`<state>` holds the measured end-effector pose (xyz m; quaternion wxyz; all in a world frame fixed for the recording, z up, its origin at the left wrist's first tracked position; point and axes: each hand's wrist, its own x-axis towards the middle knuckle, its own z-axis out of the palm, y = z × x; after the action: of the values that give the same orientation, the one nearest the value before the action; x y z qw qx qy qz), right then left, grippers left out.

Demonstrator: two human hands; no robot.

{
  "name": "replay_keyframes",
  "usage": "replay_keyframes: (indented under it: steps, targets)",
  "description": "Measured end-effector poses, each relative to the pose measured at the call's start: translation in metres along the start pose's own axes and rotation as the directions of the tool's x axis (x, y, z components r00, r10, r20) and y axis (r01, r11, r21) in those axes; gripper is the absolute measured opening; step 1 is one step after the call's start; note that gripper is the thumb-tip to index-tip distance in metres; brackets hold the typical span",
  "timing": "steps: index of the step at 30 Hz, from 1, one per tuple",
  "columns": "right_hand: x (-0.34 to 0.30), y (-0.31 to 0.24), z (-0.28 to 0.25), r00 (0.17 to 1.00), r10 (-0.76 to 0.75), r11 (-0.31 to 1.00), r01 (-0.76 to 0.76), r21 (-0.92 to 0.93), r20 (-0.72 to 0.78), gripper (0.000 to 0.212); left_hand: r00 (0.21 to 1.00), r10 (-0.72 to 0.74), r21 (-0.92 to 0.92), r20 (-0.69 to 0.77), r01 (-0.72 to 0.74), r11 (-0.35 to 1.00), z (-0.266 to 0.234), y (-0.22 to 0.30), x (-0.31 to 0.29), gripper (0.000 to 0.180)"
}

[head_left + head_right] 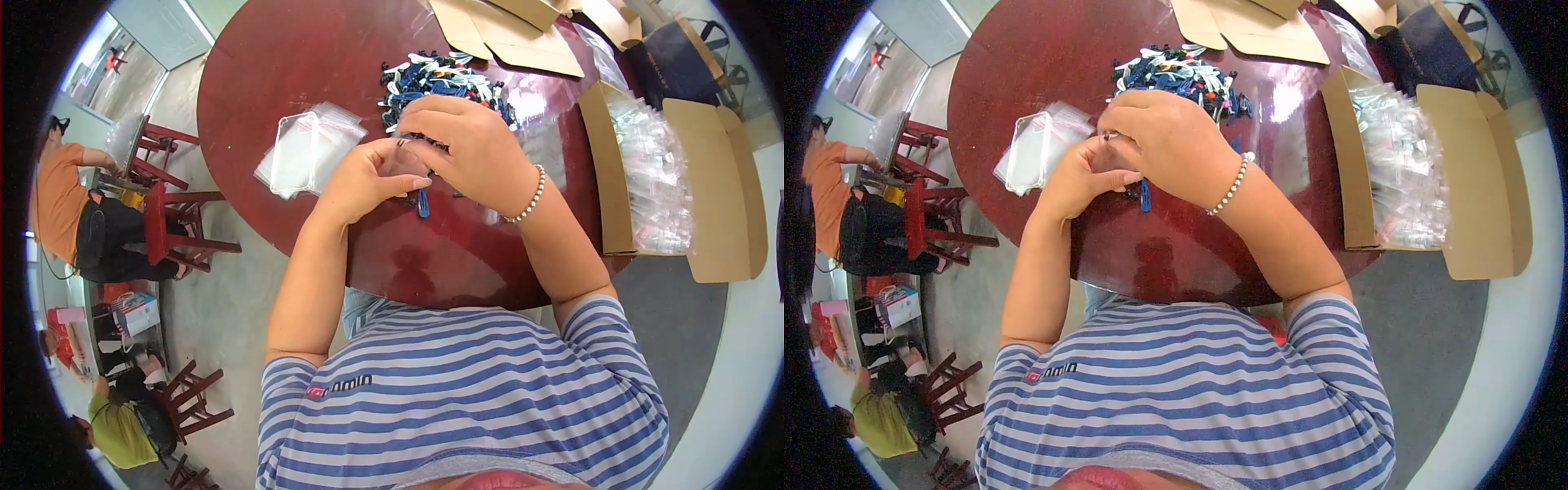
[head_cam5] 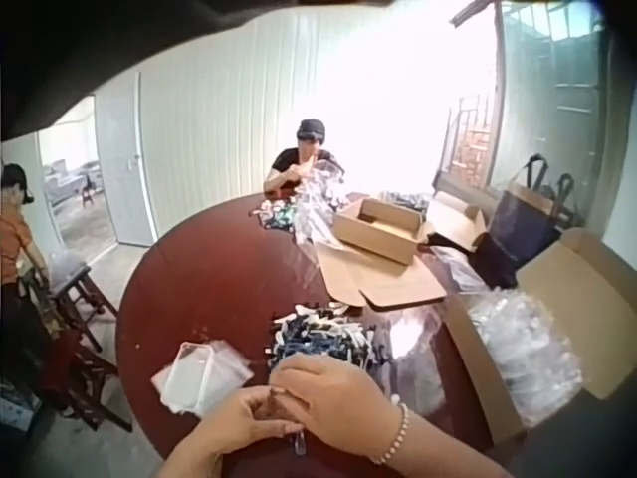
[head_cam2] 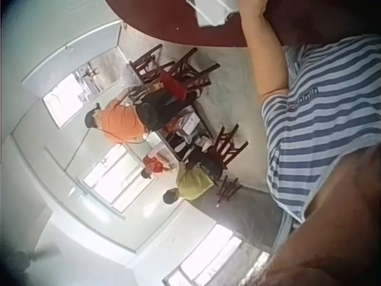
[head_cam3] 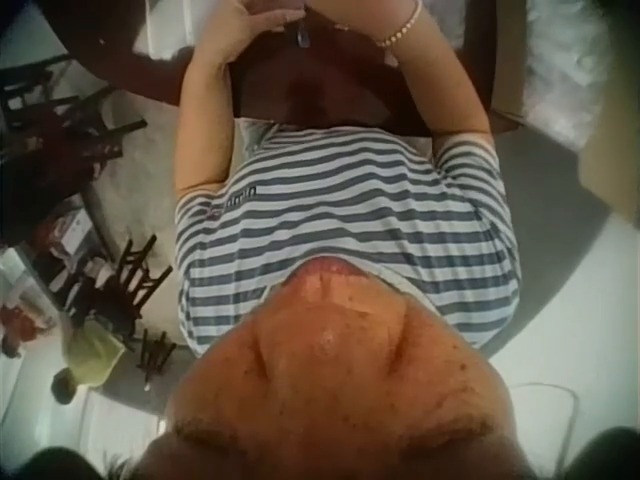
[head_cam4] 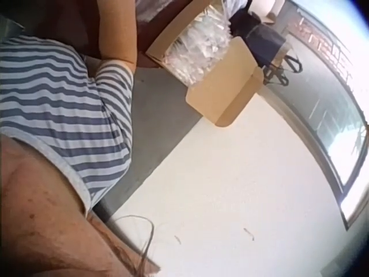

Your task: The person packages hair clips by hand, picking them up from a pile and placing them into a plastic bag. Once the bag is filled, the person seals it and places it into a cardboard box.

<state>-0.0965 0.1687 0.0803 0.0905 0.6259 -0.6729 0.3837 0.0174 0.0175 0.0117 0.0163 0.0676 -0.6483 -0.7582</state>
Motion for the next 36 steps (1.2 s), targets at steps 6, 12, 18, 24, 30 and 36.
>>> replay_keyframes:
  steps: [6, 12, 18, 24, 30, 36]
  targets:
    - [0.006, -0.001, 0.002, 0.997, -0.048, 0.999, 0.047, 0.026, 0.055, 0.018, 1.000, -0.019, -0.168, 0.007, 0.020, 0.986, -0.004, -0.003, -0.003, 0.033]
    - [-0.001, 0.011, 0.010, 0.997, -0.075, 0.993, 0.072, 0.096, 0.026, 0.016, 0.999, -0.036, -0.135, -0.004, 0.035, 0.990, -0.008, -0.006, 0.004, 0.029]
    - [-0.001, 0.011, 0.004, 0.989, -0.041, 0.996, 0.029, 0.085, 0.140, 0.017, 0.998, -0.044, -0.096, -0.052, 0.039, 0.995, -0.009, -0.005, 0.003, 0.027]
    - [0.001, 0.020, -0.009, 0.994, -0.110, 0.993, 0.109, 0.054, 0.008, 0.016, 0.985, -0.070, -0.109, -0.160, 0.053, 0.993, -0.006, 0.000, 0.003, 0.028]
    - [-0.012, 0.044, -0.016, 0.839, 0.174, 0.978, -0.085, -0.191, 0.516, 0.015, 0.967, -0.052, -0.081, -0.248, 0.033, 0.996, -0.011, -0.005, 0.003, 0.033]
    - [-0.024, 0.058, 0.012, 0.747, 0.315, 0.926, -0.106, -0.362, 0.586, 0.014, 0.969, -0.045, -0.097, -0.242, 0.022, 0.995, -0.011, -0.007, 0.004, 0.030]
